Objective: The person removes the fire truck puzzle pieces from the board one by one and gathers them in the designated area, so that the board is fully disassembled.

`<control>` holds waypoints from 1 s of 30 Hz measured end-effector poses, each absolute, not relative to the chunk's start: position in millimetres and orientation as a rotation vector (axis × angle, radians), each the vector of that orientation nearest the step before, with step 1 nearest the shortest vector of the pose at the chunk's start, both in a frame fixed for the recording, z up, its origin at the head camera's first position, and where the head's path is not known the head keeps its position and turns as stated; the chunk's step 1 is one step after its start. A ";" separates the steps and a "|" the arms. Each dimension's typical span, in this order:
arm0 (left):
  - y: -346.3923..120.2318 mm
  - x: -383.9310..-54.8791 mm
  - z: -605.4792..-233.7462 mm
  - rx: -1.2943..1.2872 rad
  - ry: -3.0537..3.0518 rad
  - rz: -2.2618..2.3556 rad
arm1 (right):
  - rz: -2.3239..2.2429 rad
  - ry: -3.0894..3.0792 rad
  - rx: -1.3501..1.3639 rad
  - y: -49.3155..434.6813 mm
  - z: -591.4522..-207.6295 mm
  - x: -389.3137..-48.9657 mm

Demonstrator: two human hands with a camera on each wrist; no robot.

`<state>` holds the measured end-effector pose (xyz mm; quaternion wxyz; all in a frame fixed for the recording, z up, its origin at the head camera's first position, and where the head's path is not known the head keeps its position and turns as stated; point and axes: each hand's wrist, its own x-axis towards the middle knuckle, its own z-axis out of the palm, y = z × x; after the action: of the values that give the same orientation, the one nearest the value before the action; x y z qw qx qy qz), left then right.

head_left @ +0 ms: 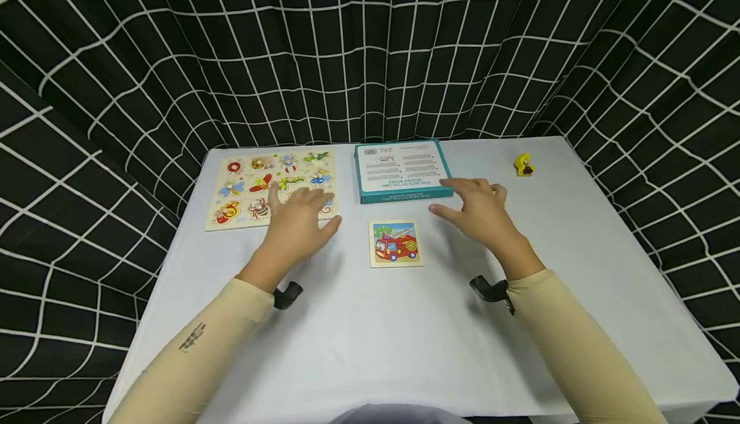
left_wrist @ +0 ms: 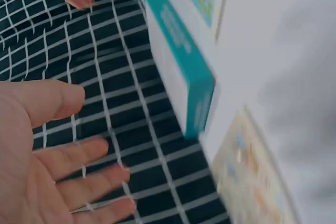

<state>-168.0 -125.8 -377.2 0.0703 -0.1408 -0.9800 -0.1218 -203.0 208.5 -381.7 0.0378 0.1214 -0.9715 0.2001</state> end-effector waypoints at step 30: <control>-2.0 -206.5 -468.2 -0.411 -3.134 -0.443 | 0.371 -3.155 0.659 174.8 -453.9 -237.8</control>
<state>-206.5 -2.0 -468.2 -0.0249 -0.1289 -0.9816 -0.1388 -237.8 174.8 -453.9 -0.0515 0.2030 -0.9711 0.1142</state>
